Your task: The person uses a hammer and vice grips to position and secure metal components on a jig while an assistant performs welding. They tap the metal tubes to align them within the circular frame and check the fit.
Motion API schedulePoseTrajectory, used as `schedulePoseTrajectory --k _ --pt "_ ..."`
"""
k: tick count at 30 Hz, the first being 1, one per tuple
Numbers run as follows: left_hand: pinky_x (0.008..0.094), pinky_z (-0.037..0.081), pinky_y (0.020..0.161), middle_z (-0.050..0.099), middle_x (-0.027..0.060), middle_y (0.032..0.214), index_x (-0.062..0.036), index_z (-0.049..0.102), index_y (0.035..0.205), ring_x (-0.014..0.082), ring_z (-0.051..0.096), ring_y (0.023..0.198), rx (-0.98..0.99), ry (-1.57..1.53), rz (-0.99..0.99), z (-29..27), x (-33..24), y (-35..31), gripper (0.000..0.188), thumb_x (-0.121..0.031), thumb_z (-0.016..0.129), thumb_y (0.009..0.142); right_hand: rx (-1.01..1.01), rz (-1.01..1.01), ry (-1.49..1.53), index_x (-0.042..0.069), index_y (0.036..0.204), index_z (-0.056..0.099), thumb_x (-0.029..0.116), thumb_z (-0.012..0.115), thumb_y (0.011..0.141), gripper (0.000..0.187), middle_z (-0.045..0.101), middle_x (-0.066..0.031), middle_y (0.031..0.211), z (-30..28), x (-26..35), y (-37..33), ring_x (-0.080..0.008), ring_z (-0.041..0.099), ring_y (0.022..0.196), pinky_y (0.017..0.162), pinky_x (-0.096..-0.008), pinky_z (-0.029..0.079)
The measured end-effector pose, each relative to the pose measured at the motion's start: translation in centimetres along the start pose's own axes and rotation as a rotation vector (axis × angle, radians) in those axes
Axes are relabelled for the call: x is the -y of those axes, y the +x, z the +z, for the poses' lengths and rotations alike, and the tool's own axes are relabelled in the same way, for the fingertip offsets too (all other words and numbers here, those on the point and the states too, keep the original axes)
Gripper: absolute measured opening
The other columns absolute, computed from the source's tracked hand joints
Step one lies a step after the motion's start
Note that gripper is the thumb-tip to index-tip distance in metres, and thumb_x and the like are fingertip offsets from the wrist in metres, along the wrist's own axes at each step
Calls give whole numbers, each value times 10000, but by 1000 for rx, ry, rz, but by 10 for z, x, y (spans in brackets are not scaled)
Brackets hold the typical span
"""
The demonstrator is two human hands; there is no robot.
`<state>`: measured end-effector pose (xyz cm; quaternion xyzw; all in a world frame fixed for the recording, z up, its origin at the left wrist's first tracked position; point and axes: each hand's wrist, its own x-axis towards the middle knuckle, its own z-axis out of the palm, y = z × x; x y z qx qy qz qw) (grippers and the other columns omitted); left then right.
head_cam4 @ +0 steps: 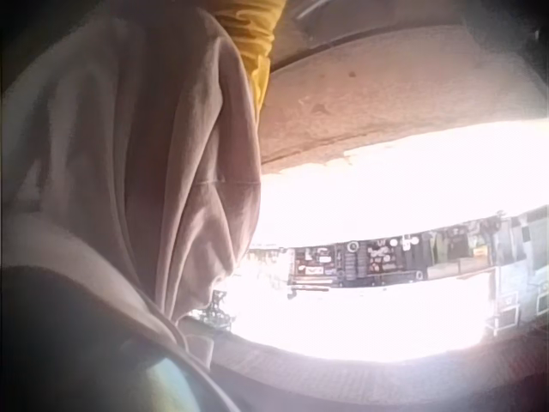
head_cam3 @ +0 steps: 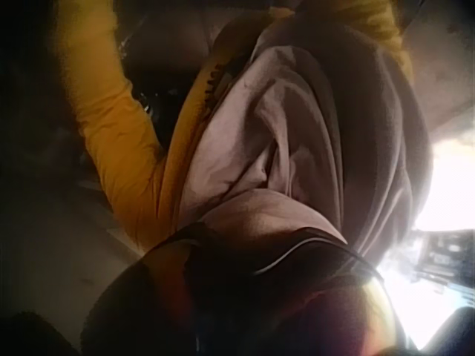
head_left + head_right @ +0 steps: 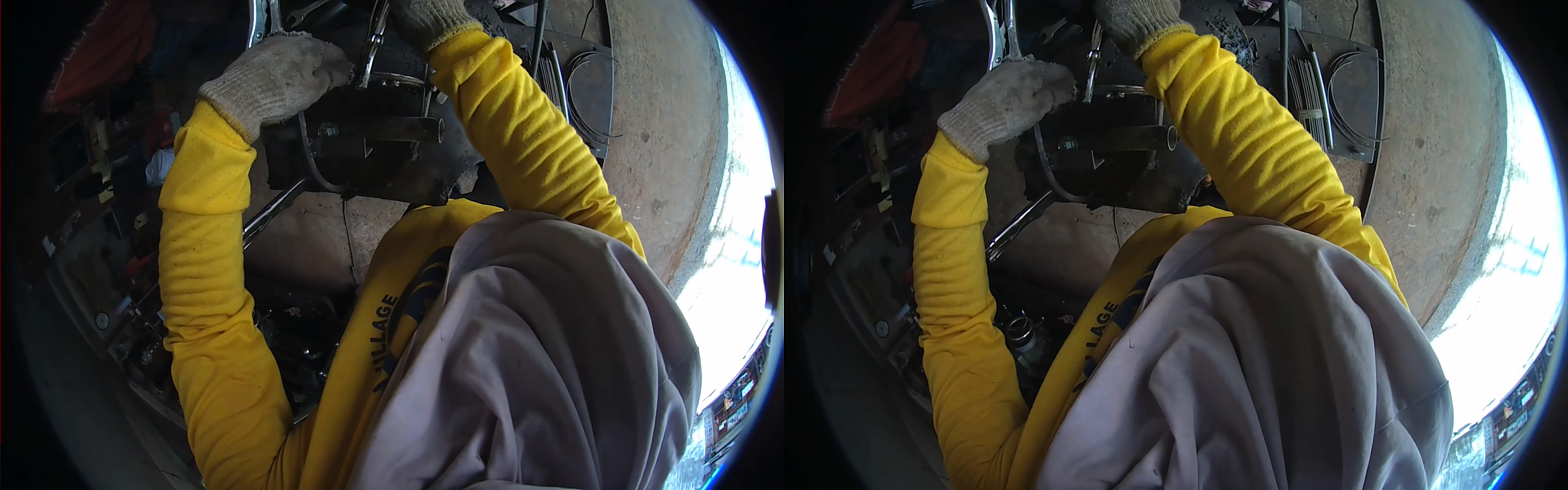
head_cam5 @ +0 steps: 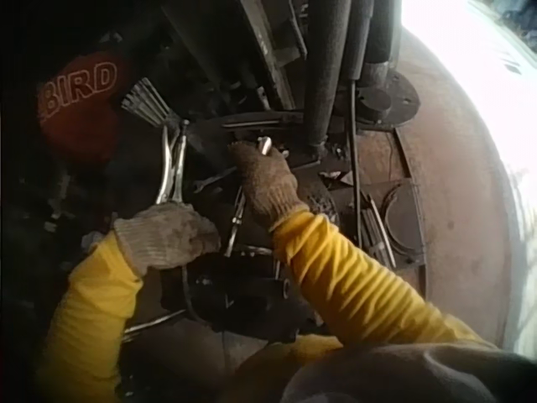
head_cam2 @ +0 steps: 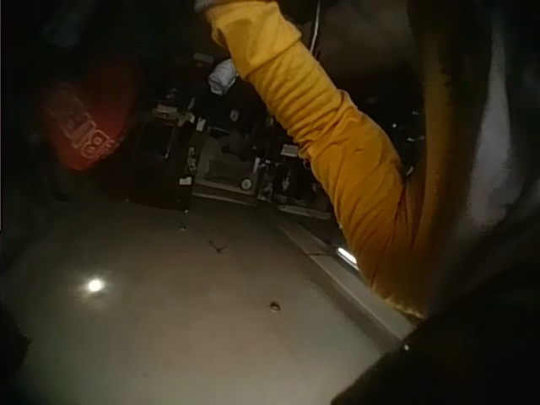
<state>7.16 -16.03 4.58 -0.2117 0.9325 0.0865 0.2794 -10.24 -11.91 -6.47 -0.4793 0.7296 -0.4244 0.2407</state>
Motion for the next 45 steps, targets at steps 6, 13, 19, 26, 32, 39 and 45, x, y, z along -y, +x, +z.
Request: schedulePoseTrajectory --k 6,13,19,26,32,39,45 --pt "394 535 933 719 145 1084 -104 730 1193 304 681 1031 -60 -380 85 -4 7 25 290 -293 641 991 -26 -84 -119 121 1360 624 173 479 1034 360 645 -207 1343 3 -14 4 -376 629 1235 987 -436 538" --pt "403 541 921 720 229 1133 -64 740 1178 358 688 1037 -202 -274 -314 -15 -55 61 306 -229 617 952 117 -177 -79 105 1353 633 145 544 990 376 674 -215 1288 -17 -11 11 -377 642 1210 983 -460 531" --pt "403 532 932 665 148 1178 -153 740 1190 305 658 1074 -121 -107 7 28 15 63 290 -319 692 957 179 -374 -162 104 1355 636 190 500 1010 382 666 -236 1279 -15 -14 13 -406 629 1194 1000 -461 515" --pt "409 536 1035 614 132 1311 -83 654 1314 292 623 1181 -88 333 297 9 -2 1 364 -258 632 995 120 -304 92 89 1373 623 208 472 1032 392 618 -265 1302 -16 -32 11 -424 608 1204 1030 -442 495" --pt "389 494 1114 615 126 1363 -108 653 1329 305 580 1281 14 175 185 12 16 -5 360 -243 639 995 209 -222 299 95 1400 605 241 468 1058 396 596 -265 1347 -35 -9 -5 -390 592 1233 1044 -411 477" --pt "387 509 1096 609 148 1370 -177 682 1304 301 589 1274 411 -153 -269 -28 -19 14 314 -271 636 1008 181 -149 383 99 1442 570 245 463 1067 417 587 -244 1384 -24 2 4 -358 592 1249 1053 -369 465" --pt "377 544 1048 615 139 1342 -150 692 1275 305 618 1236 432 -182 -297 -43 -33 22 307 -237 673 981 125 -180 517 124 1478 536 204 463 1060 431 577 -232 1411 -16 -15 6 -349 597 1260 1060 -365 476"
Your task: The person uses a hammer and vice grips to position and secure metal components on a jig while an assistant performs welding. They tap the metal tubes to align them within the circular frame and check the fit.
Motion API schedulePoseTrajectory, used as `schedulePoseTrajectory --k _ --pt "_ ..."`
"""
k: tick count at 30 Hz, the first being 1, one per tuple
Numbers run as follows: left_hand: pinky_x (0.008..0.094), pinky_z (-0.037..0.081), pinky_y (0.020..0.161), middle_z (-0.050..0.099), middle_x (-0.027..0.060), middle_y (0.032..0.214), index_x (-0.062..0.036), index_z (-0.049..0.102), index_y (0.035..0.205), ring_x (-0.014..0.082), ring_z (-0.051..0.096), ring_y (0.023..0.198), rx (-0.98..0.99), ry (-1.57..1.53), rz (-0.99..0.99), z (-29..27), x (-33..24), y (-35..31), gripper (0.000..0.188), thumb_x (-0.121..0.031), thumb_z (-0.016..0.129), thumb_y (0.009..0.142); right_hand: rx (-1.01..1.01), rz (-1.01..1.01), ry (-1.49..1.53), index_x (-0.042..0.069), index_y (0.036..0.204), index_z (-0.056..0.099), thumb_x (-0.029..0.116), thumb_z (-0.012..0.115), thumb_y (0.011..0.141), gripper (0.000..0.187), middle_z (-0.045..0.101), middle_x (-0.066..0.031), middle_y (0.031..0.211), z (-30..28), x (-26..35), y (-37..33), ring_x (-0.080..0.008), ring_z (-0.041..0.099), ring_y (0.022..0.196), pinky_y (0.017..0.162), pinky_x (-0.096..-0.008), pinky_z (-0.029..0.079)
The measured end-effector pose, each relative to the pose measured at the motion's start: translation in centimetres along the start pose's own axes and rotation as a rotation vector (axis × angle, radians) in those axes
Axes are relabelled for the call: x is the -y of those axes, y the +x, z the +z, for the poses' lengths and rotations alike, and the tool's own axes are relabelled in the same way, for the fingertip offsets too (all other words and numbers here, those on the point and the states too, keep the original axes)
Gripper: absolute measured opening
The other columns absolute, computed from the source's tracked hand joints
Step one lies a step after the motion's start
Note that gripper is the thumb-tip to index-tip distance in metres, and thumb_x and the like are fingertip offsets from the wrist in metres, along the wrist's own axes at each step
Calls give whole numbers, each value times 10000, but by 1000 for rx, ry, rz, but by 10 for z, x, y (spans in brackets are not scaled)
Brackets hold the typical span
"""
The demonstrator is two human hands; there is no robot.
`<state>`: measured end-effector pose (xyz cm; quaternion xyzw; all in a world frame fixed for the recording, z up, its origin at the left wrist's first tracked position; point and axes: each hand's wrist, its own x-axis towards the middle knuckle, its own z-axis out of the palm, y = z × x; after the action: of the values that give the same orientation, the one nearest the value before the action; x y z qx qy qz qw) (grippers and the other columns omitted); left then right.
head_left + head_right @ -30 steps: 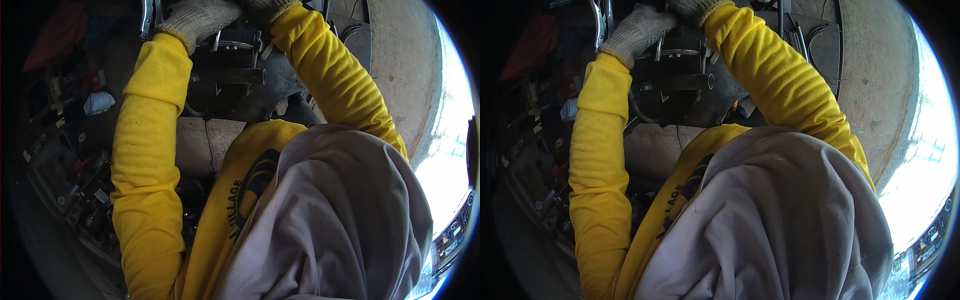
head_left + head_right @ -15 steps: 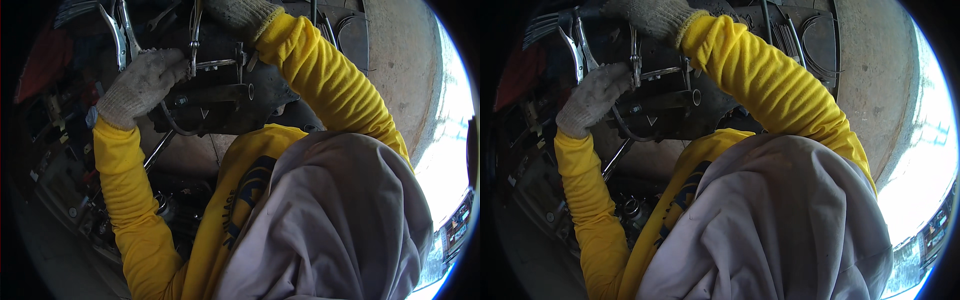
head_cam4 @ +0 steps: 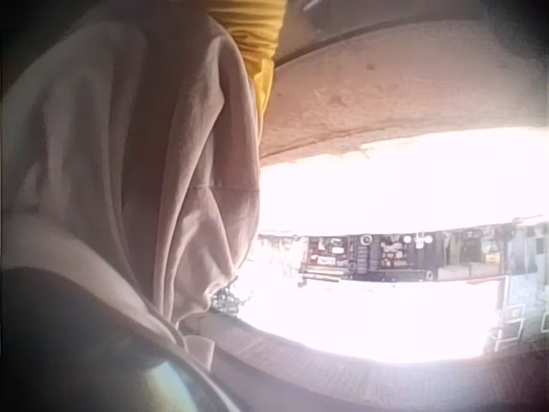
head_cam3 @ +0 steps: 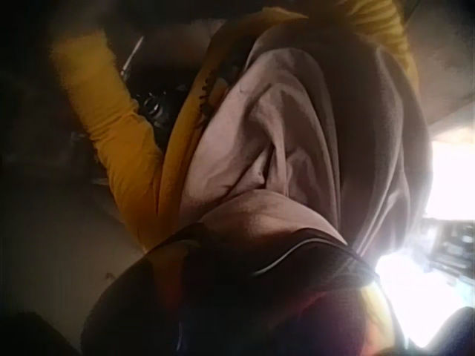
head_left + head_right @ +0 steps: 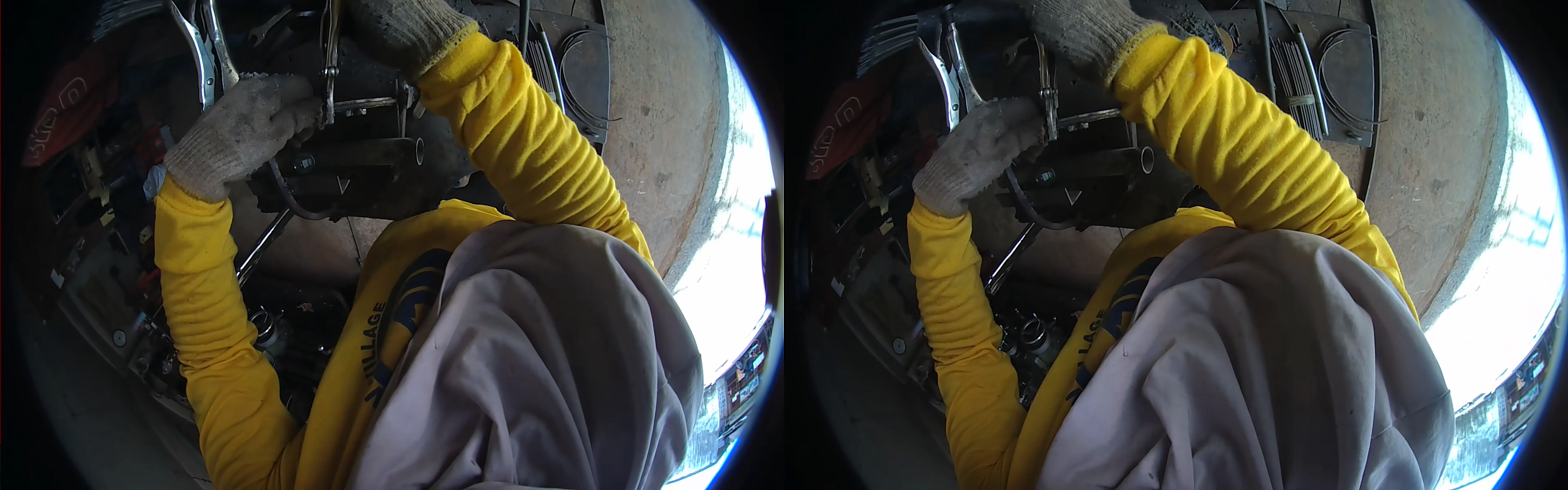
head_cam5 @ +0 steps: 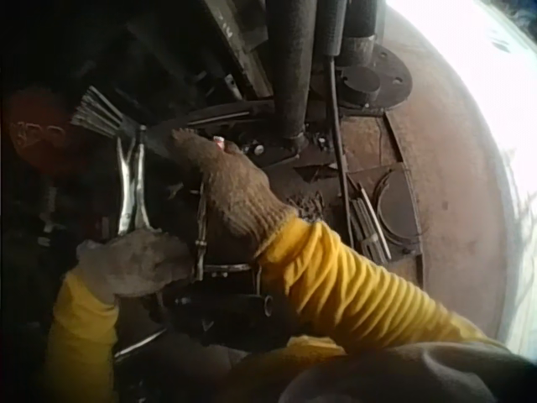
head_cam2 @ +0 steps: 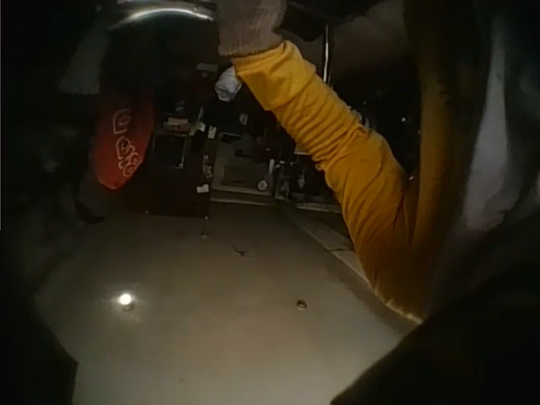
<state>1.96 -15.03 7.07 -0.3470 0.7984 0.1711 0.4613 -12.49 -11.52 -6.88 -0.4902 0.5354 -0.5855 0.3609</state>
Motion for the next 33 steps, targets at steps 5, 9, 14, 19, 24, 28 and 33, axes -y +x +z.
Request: schedulePoseTrajectory --k 5,9,14,19,24,28,33 --pt "381 554 1016 619 111 1318 -113 708 1221 305 625 1192 -238 162 240 37 48 11 343 -144 723 880 -20 -87 32 162 1499 517 157 486 1033 466 560 -235 1440 6 13 -9 -365 592 1276 1073 -369 479" --pt "382 560 978 640 86 1251 -96 719 1153 290 626 1121 -679 556 740 55 76 25 317 -86 727 836 -106 -247 -214 103 1491 511 91 535 1004 488 526 -220 1489 7 5 -8 -322 574 1322 1104 -352 467" --pt "391 565 885 663 85 1144 -74 714 1106 282 648 1012 -504 32 400 50 54 24 263 -66 717 843 -43 -168 -158 56 1479 509 49 549 990 490 504 -222 1511 -1 -9 4 -310 551 1352 1145 -345 436" --pt "374 554 786 685 100 972 -48 706 1083 256 669 876 -292 -211 215 39 42 19 188 -90 670 903 -27 -168 -143 62 1472 521 68 517 1006 466 499 -216 1520 1 -4 3 -312 531 1369 1162 -350 413" --pt "342 557 730 678 93 807 -8 708 1030 245 678 826 -435 -168 513 43 51 23 225 -212 646 958 -12 -150 -113 69 1466 532 86 486 1023 445 493 -210 1528 -1 3 6 -314 512 1387 1180 -355 390" --pt "341 563 724 693 99 822 -2 712 1034 228 688 790 -331 -226 424 33 44 25 207 -187 660 957 -8 -140 -107 74 1460 541 101 461 1036 433 489 -205 1535 -2 1 7 -316 496 1400 1194 -359 371" --pt "325 559 731 700 104 826 18 707 1033 202 692 770 -154 -404 228 27 33 19 257 -224 647 970 -12 -127 -79 80 1454 553 120 430 1053 422 484 -198 1543 -1 5 7 -319 476 1418 1212 -364 348"
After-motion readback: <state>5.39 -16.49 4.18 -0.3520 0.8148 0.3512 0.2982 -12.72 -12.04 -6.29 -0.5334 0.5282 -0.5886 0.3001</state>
